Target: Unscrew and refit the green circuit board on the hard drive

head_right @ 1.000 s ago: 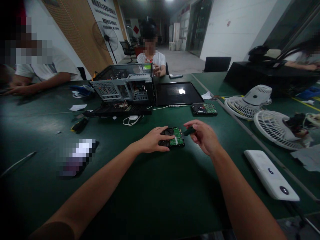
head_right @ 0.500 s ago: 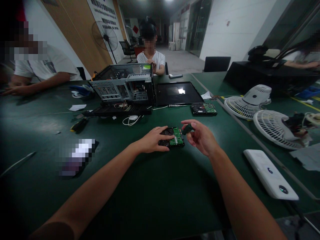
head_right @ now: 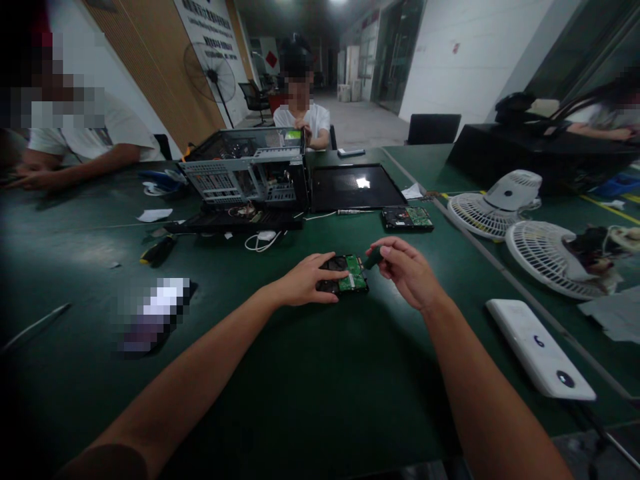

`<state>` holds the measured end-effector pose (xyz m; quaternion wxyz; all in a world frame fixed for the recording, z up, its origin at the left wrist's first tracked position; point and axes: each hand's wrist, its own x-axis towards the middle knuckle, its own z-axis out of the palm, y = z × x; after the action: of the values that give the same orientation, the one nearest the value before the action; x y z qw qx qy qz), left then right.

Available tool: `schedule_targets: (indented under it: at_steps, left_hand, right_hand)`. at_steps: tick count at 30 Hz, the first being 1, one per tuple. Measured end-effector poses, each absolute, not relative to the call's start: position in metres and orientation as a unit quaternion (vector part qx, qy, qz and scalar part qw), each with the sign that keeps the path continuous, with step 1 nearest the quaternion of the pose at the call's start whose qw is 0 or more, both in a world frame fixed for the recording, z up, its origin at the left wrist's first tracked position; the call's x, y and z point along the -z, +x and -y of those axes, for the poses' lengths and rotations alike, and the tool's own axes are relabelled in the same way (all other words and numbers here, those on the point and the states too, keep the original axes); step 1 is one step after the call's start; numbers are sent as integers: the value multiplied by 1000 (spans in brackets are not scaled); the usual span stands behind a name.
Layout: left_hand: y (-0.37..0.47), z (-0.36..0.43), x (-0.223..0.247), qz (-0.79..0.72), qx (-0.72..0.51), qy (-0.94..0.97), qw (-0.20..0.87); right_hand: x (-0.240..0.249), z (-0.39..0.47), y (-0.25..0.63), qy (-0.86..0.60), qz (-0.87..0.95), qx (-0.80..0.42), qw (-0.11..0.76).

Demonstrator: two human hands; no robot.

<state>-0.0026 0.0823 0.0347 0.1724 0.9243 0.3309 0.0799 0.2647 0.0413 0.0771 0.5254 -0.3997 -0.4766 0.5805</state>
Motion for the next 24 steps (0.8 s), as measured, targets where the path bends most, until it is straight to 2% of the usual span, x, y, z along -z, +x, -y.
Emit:
schedule_targets:
  at_steps: [19, 24]
  left_hand:
    - [-4, -83, -34, -329, -81, 925, 172]
    - [-3, -84, -33, -327, -84, 926, 166]
  right_hand:
    - [-79, -38, 264, -400, 469, -619, 487]
    - [-78, -39, 263, -390, 462, -619, 502]
